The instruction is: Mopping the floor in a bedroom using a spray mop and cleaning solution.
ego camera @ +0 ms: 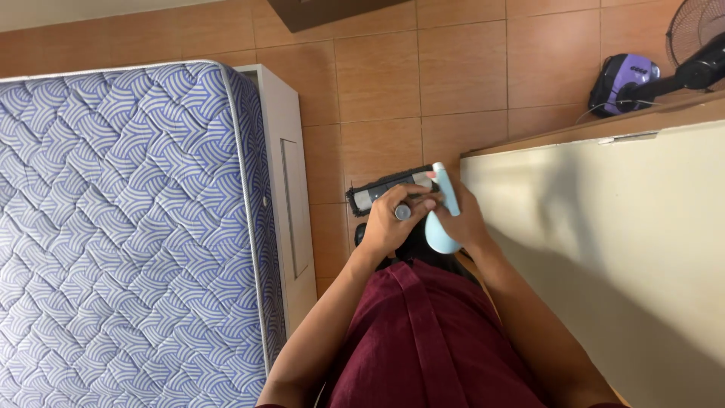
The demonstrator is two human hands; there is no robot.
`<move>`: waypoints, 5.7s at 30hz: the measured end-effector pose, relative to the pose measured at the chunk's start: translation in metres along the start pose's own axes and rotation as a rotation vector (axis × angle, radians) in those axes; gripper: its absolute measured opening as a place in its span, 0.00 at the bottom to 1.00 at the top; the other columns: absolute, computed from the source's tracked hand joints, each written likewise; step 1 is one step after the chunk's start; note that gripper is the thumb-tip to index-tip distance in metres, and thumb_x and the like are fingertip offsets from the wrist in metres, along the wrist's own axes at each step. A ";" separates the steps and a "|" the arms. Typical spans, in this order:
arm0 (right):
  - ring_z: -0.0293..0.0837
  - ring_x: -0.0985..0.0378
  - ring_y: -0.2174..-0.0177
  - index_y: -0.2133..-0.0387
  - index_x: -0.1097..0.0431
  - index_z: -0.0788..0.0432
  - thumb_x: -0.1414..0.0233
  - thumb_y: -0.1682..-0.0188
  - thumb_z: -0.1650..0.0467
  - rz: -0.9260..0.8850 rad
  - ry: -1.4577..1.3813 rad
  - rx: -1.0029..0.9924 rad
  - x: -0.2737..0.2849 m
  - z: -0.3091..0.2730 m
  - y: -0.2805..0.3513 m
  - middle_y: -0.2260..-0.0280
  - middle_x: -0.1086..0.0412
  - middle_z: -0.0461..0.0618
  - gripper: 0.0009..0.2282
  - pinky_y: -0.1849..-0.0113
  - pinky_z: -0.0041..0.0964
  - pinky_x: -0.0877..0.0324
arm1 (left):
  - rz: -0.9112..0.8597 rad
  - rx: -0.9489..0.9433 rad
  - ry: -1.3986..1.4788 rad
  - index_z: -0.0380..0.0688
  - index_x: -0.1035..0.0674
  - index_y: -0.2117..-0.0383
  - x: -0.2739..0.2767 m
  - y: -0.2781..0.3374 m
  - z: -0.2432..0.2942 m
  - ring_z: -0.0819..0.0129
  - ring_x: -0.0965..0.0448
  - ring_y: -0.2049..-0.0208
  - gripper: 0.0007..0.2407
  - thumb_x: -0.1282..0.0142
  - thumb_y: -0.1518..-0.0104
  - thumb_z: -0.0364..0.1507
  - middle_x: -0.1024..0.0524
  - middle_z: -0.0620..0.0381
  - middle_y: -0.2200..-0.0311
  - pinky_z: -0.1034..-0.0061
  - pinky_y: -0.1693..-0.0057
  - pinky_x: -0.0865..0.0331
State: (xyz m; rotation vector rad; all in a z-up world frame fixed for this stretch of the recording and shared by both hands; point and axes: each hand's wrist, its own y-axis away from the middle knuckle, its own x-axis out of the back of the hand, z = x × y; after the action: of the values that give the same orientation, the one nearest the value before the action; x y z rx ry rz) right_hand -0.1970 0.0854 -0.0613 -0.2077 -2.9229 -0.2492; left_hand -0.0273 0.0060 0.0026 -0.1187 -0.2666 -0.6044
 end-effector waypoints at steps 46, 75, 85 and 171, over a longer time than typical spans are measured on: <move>0.48 0.20 0.79 0.62 0.27 0.62 0.49 0.52 0.72 0.365 0.233 -0.660 -0.064 0.055 -0.133 0.74 0.25 0.53 0.08 0.73 0.41 0.27 | 0.087 0.139 0.049 0.39 0.27 0.74 0.185 -0.073 -0.104 0.60 0.21 0.69 0.12 0.35 0.41 0.31 0.21 0.53 0.71 0.69 0.58 0.27; 0.48 0.18 0.77 0.61 0.28 0.58 0.49 0.51 0.70 0.268 0.368 -0.591 -0.082 0.062 -0.144 0.75 0.25 0.53 0.08 0.70 0.42 0.26 | 0.053 0.210 -0.144 0.42 0.24 0.54 0.173 -0.061 -0.127 0.52 0.20 0.60 0.15 0.38 0.40 0.38 0.21 0.47 0.60 0.63 0.54 0.25; 0.46 0.17 0.75 0.63 0.28 0.57 0.51 0.46 0.65 -0.007 0.445 -0.571 -0.095 0.020 -0.156 0.75 0.24 0.52 0.08 0.66 0.42 0.26 | 0.030 0.220 -0.146 0.41 0.24 0.56 0.171 -0.068 -0.124 0.55 0.18 0.64 0.15 0.38 0.41 0.38 0.21 0.49 0.62 0.65 0.57 0.25; 0.48 0.23 0.66 0.48 0.32 0.62 0.57 0.42 0.59 0.739 -0.359 -0.735 -0.108 0.048 0.330 0.57 0.25 0.58 0.20 0.61 0.43 0.27 | -0.048 1.106 0.933 0.57 0.38 0.37 -0.025 0.198 -0.243 0.66 0.27 0.80 0.23 0.45 0.38 0.29 0.23 0.52 0.74 0.71 0.74 0.31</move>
State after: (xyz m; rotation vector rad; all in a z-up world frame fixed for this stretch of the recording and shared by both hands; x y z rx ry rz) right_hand -0.0498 0.4034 -0.0795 -1.5102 -2.6643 -1.2238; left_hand 0.1189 0.1361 -0.2437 1.2150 0.3310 -0.4345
